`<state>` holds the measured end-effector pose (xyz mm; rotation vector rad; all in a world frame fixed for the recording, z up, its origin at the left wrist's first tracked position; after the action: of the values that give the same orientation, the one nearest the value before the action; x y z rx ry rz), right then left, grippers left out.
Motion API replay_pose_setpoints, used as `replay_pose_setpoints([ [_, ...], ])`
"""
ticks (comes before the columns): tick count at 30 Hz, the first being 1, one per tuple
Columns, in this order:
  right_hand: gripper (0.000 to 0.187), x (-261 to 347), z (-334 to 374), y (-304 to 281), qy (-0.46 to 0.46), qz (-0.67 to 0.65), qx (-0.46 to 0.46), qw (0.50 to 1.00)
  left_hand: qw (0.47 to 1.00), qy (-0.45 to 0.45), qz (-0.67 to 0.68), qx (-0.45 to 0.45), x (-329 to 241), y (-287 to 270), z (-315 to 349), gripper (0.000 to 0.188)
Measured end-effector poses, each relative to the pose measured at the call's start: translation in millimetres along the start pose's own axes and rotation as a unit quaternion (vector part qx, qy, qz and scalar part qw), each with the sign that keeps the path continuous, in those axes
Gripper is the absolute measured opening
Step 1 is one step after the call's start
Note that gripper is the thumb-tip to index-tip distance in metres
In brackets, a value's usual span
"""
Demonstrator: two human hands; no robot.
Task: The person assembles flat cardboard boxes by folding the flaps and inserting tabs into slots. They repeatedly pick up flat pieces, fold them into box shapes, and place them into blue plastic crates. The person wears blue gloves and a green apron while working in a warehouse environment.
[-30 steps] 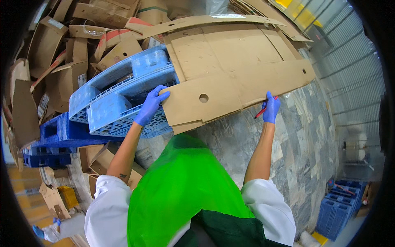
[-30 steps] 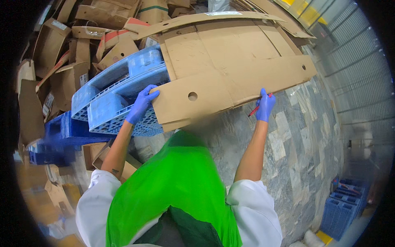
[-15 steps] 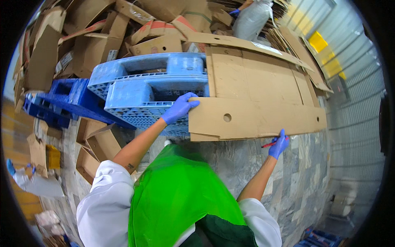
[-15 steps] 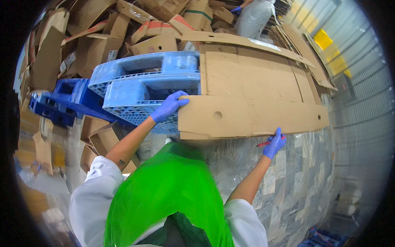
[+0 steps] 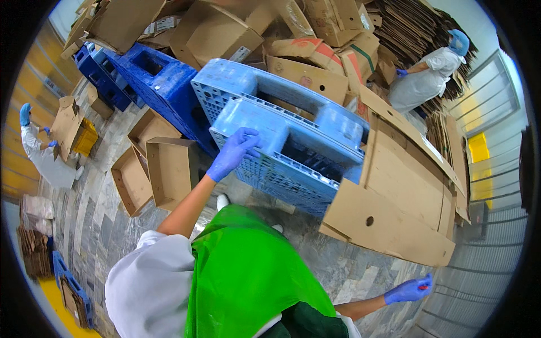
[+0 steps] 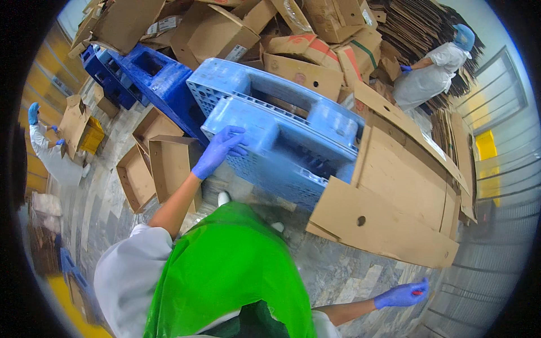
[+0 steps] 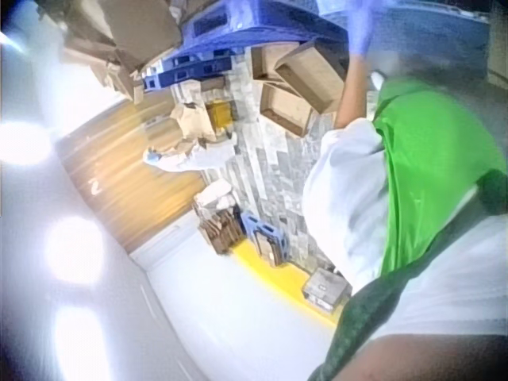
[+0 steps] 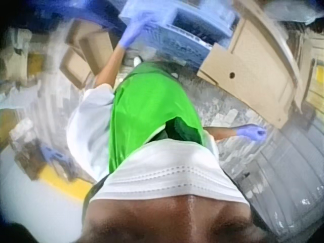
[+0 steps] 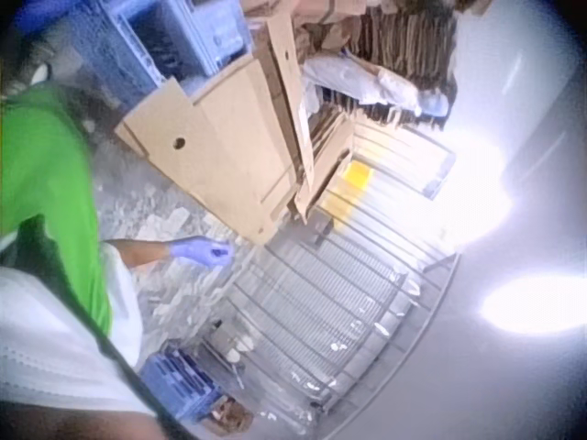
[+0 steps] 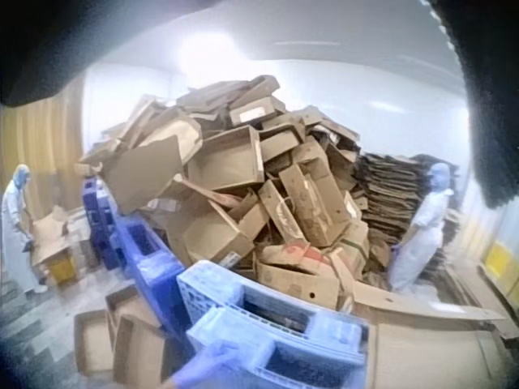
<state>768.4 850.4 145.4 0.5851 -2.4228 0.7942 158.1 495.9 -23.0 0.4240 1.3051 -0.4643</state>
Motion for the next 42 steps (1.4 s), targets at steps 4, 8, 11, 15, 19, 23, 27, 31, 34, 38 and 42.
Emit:
replay_pose_setpoints([
  [4,0.035,167,42,-3,-0.044,-0.196,0.037,0.979,0.999,0.016,0.021,-0.037,-8,-77,-2,0.037],
  [8,0.027,300,136,47,-0.169,-0.307,0.156,0.924,0.997,0.025,0.046,-0.05,-4,-148,-10,0.037],
  [11,0.018,425,244,80,-0.229,-0.274,0.374,0.856,0.995,0.021,0.041,-0.091,-5,-213,-13,0.039],
  [15,0.022,519,361,100,-0.382,-0.291,0.516,0.709,0.979,0.093,0.054,-0.172,-43,-316,-3,0.05],
  [19,0.024,554,401,113,-0.413,-0.291,0.55,0.665,0.717,0.37,-0.137,-0.575,-147,-490,110,0.067],
  [23,0.02,583,406,122,-0.424,-0.323,0.503,0.68,0.636,0.36,-0.147,-0.667,-156,-552,181,0.042],
  [27,0.02,598,424,160,-0.408,-0.272,0.528,0.693,0.845,0.201,-0.128,-0.479,-31,-553,107,0.023],
  [31,0.022,622,466,231,-0.467,-0.234,0.525,0.672,0.927,-0.16,-0.283,-0.188,247,-509,102,0.048],
  [34,0.034,662,503,296,-0.478,-0.181,0.546,0.663,0.874,-0.242,-0.367,-0.208,372,-457,204,0.052],
  [38,0.043,729,516,366,-0.538,-0.146,0.473,0.683,0.82,-0.546,-0.137,-0.105,429,-349,362,0.046],
  [42,0.045,820,527,411,-0.583,-0.141,0.356,0.717,0.721,-0.627,0.103,-0.276,409,-285,446,0.042],
])
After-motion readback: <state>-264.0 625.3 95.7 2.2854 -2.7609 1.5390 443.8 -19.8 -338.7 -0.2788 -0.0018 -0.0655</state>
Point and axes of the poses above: each hand's wrist, its own z-axis away from the middle knuckle, its own y-axis out of the palm, x = y × z, the point moved 10 cm from there along -z, towards the middle knuckle, and after that the axes turned 3 degrees about -x, right-handed, at the moved point
